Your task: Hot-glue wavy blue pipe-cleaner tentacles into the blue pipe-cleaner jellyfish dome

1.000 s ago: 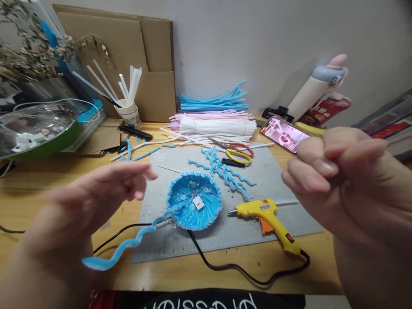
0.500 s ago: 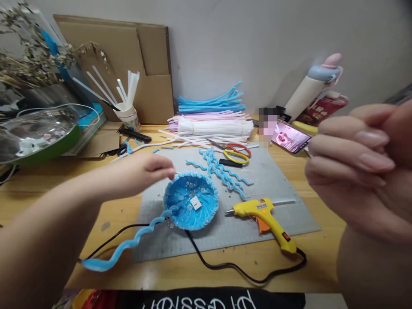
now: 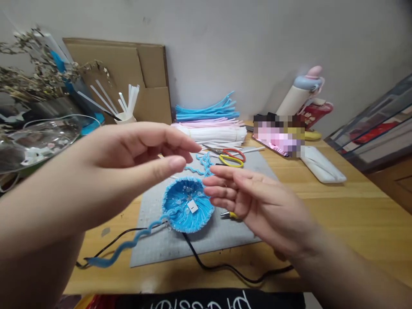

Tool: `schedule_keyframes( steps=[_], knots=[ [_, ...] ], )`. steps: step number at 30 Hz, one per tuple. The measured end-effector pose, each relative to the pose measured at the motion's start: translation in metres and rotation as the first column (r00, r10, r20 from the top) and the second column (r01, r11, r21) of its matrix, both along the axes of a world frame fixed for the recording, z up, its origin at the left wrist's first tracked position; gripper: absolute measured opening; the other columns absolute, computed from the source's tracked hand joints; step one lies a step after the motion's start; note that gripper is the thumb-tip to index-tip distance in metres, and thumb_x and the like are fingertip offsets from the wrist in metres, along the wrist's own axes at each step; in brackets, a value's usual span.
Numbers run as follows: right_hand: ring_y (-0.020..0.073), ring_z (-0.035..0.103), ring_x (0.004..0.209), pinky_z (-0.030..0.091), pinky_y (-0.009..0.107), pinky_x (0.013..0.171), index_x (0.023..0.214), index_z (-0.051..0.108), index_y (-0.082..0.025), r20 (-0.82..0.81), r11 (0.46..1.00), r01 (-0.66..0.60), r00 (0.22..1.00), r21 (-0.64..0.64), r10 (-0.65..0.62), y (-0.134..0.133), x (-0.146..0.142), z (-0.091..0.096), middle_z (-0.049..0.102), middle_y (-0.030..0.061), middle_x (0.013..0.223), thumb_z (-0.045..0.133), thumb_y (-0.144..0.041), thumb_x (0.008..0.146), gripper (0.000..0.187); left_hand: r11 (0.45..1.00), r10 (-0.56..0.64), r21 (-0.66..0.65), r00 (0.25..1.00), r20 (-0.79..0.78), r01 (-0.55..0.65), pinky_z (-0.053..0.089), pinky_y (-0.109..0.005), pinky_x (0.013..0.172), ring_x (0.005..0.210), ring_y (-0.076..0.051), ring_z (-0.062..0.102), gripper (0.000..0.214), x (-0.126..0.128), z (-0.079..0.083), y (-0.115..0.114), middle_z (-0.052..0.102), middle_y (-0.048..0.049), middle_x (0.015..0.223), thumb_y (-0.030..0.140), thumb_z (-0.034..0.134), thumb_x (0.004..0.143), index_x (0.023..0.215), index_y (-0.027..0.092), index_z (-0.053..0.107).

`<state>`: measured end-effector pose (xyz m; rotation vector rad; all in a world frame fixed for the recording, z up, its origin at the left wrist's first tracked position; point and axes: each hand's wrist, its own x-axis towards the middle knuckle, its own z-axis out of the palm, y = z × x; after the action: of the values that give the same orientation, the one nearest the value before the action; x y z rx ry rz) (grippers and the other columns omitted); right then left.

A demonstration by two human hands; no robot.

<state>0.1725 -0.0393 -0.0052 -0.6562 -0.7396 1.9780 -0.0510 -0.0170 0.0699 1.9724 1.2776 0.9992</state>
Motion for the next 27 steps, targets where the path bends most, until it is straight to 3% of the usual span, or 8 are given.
schedule_keyframes(
  steps=[3, 9, 14, 16, 19, 21, 27],
  knots=[
    [0.0197, 0.069, 0.109, 0.050, 0.032, 0.099, 0.114, 0.071, -0.013, -0.110, 0.988, -0.115, 0.989, -0.107, 0.103, -0.007, -0.009, 0.002, 0.073, 0.0132, 0.118, 0.039, -0.036, 0.102, 0.041, 0.988, -0.102, 0.080, 0.955, -0.278, 0.129, 0.049, -0.016, 0.058, 0.070, -0.010, 0.062, 0.014, 0.008, 0.000, -0.005, 0.071, 0.0015, 0.082, 0.026, 0.063, 0.085, 0.093, 0.020, 0.073],
    [0.0214, 0.060, 0.123, 0.039, 0.036, 0.111, 0.127, 0.064, -0.010, -0.230, 0.953, -0.263, 0.947, -0.148, 0.225, -0.017, -0.012, 0.003, 0.067, 0.0121, 0.130, 0.030, -0.054, 0.101, 0.061, 0.934, -0.126, 0.257, 0.902, -0.412, 0.248, 0.045, -0.017, 0.063, 0.069, -0.008, 0.059, 0.011, 0.011, -0.006, -0.012, 0.069, 0.0040, 0.080, 0.015, 0.062, 0.083, 0.085, 0.021, 0.071],
    [0.0236, 0.047, 0.137, 0.028, 0.041, 0.118, 0.138, 0.055, -0.013, -0.189, 0.956, -0.290, 0.941, -0.033, 0.279, -0.022, -0.015, 0.002, 0.055, 0.0099, 0.144, 0.025, -0.060, 0.100, 0.067, 0.865, -0.078, 0.394, 0.860, -0.504, 0.310, 0.045, -0.019, 0.067, 0.072, -0.010, 0.061, 0.014, 0.010, -0.009, -0.015, 0.068, 0.0011, 0.078, 0.014, 0.058, 0.087, 0.078, 0.017, 0.068],
    [0.0226, 0.044, 0.139, 0.025, 0.041, 0.119, 0.138, 0.055, -0.016, -0.071, 0.962, -0.263, 0.961, 0.074, 0.268, -0.025, -0.016, 0.000, 0.054, 0.0076, 0.146, 0.027, -0.061, 0.099, 0.066, 0.864, -0.073, 0.385, 0.837, -0.542, 0.324, 0.045, -0.021, 0.068, 0.074, -0.012, 0.061, 0.014, 0.008, -0.012, -0.014, 0.067, 0.0003, 0.078, 0.014, 0.058, 0.087, 0.077, 0.017, 0.066],
    [0.0195, 0.038, 0.143, 0.018, 0.039, 0.122, 0.138, 0.055, -0.024, 0.141, 0.943, -0.224, 0.971, 0.246, 0.193, -0.030, -0.017, -0.006, 0.048, 0.0021, 0.151, 0.034, -0.060, 0.099, 0.057, 0.901, -0.132, 0.268, 0.806, -0.577, 0.340, 0.044, -0.024, 0.066, 0.074, -0.014, 0.060, 0.015, 0.006, -0.015, -0.011, 0.065, 0.0008, 0.077, 0.011, 0.057, 0.086, 0.075, 0.018, 0.063],
    [0.0190, 0.037, 0.143, 0.017, 0.039, 0.122, 0.137, 0.055, -0.027, 0.188, 0.933, -0.231, 0.965, 0.276, 0.183, -0.031, -0.017, -0.009, 0.046, -0.0001, 0.152, 0.037, -0.059, 0.098, 0.053, 0.912, -0.174, 0.201, 0.781, -0.599, 0.357, 0.043, -0.025, 0.064, 0.072, -0.015, 0.058, 0.017, 0.005, -0.018, -0.011, 0.063, 0.0002, 0.076, 0.010, 0.054, 0.087, 0.074, 0.018, 0.062],
    [0.0213, 0.046, 0.137, 0.025, 0.040, 0.119, 0.134, 0.059, -0.022, -0.107, 0.957, -0.278, 0.952, 0.086, 0.286, -0.028, -0.016, -0.005, 0.052, 0.0026, 0.147, 0.030, -0.060, 0.100, 0.059, 0.906, -0.159, 0.220, 0.774, -0.612, 0.361, 0.041, -0.025, 0.062, 0.070, -0.015, 0.054, 0.020, 0.003, -0.018, -0.013, 0.058, -0.0014, 0.076, 0.011, 0.043, 0.090, 0.075, 0.017, 0.054]
  ],
)
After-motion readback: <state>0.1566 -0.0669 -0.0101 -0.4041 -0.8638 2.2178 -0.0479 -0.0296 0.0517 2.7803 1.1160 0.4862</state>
